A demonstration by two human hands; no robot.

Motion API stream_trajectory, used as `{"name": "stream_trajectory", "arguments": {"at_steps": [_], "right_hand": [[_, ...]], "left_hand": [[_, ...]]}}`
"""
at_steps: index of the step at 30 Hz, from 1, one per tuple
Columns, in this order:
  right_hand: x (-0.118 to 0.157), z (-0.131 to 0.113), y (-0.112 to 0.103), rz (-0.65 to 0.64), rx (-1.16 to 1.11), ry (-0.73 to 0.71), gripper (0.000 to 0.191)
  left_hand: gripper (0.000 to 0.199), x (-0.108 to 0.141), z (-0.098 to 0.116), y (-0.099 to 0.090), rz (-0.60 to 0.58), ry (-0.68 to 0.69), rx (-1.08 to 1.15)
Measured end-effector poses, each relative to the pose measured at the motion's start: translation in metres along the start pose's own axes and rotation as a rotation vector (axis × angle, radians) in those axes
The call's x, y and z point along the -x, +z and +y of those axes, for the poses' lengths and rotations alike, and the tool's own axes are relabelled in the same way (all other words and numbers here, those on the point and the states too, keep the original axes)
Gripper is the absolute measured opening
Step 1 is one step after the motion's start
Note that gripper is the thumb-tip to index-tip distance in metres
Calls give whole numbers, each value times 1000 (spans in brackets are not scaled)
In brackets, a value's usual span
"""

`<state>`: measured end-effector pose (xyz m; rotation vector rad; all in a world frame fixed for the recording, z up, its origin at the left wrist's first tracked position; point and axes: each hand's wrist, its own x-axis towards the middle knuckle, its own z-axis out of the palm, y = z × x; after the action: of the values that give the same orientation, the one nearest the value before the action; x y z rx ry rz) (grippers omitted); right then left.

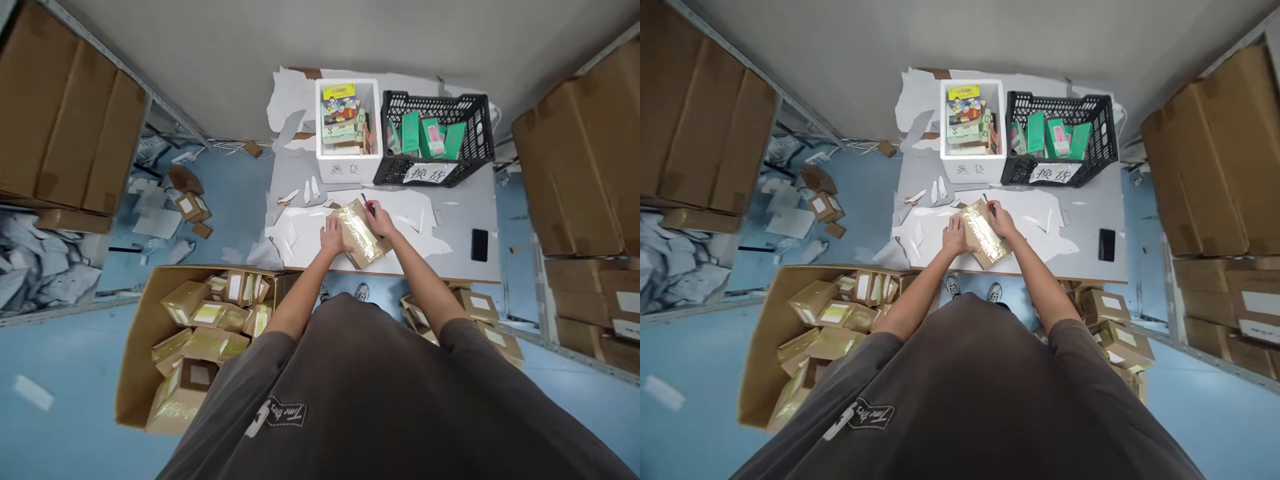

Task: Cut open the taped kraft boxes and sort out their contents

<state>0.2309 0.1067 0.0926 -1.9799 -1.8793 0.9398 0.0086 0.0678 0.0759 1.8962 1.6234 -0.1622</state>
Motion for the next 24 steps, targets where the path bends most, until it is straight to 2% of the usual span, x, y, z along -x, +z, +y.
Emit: {"name": "stream_trajectory", "arguments": {"at_steps": [3,8,16,21,24], "right_hand": [[-11,-39,17,-130,149,15,43],[-12,-56,29,-219,320,55,42],[-14,-80,22,-291,469,81,45],[-35,-105,12,-480,476,199,40],[-40,-112,11,-539,530,207,37]], "left_hand": [[160,-2,0,2,-7,10,47],[164,-1,-1,5,-4,32,64],[163,2,-2,1,-25,41,65],[154,5,-6,-6,-82,43,-42],[152,7,-4,-9,-96,5,-136]]}}
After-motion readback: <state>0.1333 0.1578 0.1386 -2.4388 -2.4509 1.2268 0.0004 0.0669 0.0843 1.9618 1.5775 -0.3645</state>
